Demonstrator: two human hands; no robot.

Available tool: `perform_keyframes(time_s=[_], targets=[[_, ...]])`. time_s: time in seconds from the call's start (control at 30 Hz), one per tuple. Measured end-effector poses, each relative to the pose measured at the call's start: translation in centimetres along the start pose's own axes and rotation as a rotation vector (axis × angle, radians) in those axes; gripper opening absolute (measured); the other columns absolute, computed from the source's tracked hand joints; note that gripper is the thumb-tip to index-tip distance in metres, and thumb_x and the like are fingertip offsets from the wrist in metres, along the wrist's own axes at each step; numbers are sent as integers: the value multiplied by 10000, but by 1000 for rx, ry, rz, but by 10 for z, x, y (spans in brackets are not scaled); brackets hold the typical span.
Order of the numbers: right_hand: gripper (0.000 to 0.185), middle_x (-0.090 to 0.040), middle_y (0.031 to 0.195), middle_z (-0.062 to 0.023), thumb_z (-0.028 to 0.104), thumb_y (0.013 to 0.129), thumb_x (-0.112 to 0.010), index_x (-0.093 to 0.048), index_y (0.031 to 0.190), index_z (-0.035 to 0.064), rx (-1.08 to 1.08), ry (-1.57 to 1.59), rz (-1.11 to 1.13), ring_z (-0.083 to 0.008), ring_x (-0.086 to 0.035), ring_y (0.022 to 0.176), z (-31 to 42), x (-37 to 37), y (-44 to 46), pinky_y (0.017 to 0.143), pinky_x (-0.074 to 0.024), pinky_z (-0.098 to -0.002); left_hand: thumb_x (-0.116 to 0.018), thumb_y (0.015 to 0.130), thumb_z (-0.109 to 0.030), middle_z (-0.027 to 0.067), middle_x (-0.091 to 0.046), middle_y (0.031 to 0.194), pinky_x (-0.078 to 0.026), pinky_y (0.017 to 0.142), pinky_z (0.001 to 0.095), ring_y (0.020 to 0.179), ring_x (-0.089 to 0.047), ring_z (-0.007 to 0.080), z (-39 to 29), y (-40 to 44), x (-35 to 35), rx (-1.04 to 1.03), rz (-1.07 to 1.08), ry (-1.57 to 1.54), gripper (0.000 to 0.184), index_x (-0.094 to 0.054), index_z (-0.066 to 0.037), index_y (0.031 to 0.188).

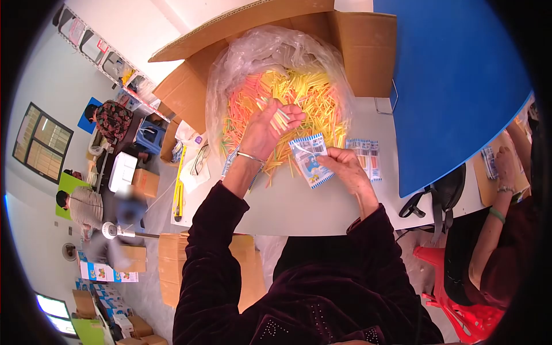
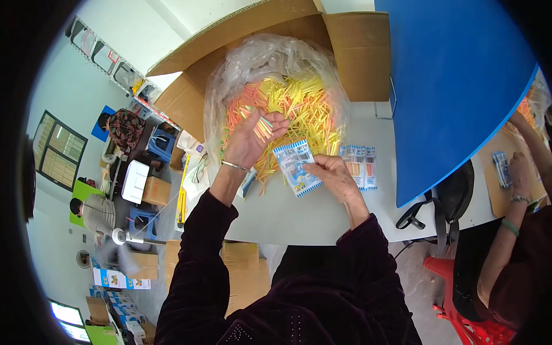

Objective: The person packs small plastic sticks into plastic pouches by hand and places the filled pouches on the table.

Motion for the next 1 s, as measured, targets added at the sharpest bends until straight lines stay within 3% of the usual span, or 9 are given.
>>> perform_keyframes(time_s=[0.13,0.2,0.43,0.63,1.0], targets=[[172,-635,759,9,144,863,-609,-664,936,-1,-82,-43,26,-34,-523,654,-10,6,2,606,-426,-191,-407,968,-316,143,-610,995,-479,890,406,981,-606,293,7,-4,-17,-18,83,-32,264,-521,-79,943],[177,-633,754,12,156,863,-613,-666,921,-3,5,-117,62,-31,-525,657,-11,8,2,606,-427,-191,-409,966,-325,132,-610,990,-475,891,399,979,-608,286,12,-3,-16,-30,90,-17,265,-519,-85,945],[174,-629,753,16,161,861,-622,-669,906,-1,5,-80,77,-28,-519,670,-12,8,1,615,-424,-192,-403,963,-361,103,-610,968,-461,892,385,980,-612,272,18,-17,-30,6,59,84,274,-482,-99,949],[172,-628,751,16,160,862,-622,-667,901,-2,17,-73,78,-29,-520,669,-10,8,0,613,-421,-188,-359,975,-375,126,-626,1008,-444,882,344,986,-573,210,23,-23,-24,-54,177,384,287,-473,-113,945],[164,-617,730,7,149,863,-614,-656,893,-7,-10,-92,106,-41,-527,630,-10,5,-3,570,-425,-197,-346,984,-341,137,-630,1007,-457,834,318,960,-563,169,20,-26,-29,-36,135,420,281,-457,-91,919]])
Point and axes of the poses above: each hand's wrist, its own y-axis towards the middle knuckle, its own x-axis out of the back of the hand, z = x × y, the point moved 3 cm from there along y, towards the middle knuckle
